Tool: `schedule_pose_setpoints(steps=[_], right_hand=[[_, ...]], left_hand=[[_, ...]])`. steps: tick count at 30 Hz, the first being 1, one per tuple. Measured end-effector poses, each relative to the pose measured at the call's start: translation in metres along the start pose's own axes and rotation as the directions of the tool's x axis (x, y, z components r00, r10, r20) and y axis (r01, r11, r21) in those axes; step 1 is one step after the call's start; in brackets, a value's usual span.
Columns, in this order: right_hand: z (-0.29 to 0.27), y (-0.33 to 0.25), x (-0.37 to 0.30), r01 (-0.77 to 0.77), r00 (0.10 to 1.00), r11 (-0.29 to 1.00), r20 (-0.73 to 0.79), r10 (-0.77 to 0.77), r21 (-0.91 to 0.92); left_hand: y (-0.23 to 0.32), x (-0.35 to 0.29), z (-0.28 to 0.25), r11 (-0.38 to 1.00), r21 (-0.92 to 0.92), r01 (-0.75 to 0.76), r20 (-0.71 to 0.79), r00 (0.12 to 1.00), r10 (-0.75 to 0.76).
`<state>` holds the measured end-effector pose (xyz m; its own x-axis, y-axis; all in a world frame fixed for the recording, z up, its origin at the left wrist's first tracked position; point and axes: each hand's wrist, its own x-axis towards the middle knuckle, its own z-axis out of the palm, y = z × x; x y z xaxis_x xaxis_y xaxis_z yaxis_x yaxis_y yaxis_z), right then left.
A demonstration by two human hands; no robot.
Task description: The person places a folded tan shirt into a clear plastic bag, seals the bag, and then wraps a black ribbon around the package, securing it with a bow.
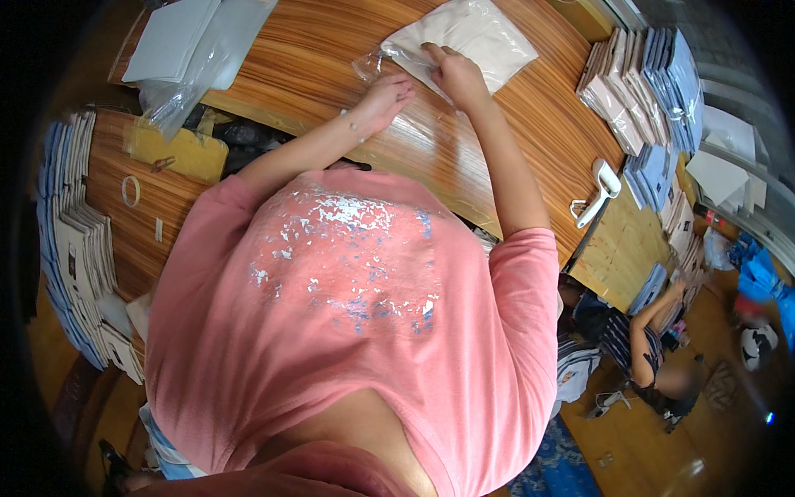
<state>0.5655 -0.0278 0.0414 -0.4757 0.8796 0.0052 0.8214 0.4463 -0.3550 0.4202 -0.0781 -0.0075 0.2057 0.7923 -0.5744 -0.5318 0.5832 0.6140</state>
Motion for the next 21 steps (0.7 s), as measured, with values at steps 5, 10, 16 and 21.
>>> schedule_pose_setpoints(steps=[5,10,16,21], right_hand=[[-0.003,-0.001,-0.001,0.02,1.0,1.0,0.007,-0.02,0.021],[0.006,0.0,-0.006,-0.008,1.0,1.0,-0.028,0.008,0.016],[0.035,0.001,-0.02,-0.033,0.989,0.996,-0.146,0.02,-0.082],[0.045,0.006,-0.023,-0.051,0.967,0.996,-0.254,0.029,-0.078]], left_hand=[[0.006,0.02,-0.033,-0.113,0.603,-0.79,0.78,0.554,0.29],[-0.001,0.015,-0.033,-0.572,0.562,-0.597,0.787,0.599,0.148],[-0.01,-0.002,-0.043,-0.574,0.562,-0.595,0.779,0.614,0.126],[-0.007,-0.013,-0.051,-0.55,0.554,-0.625,0.78,0.62,0.082]])
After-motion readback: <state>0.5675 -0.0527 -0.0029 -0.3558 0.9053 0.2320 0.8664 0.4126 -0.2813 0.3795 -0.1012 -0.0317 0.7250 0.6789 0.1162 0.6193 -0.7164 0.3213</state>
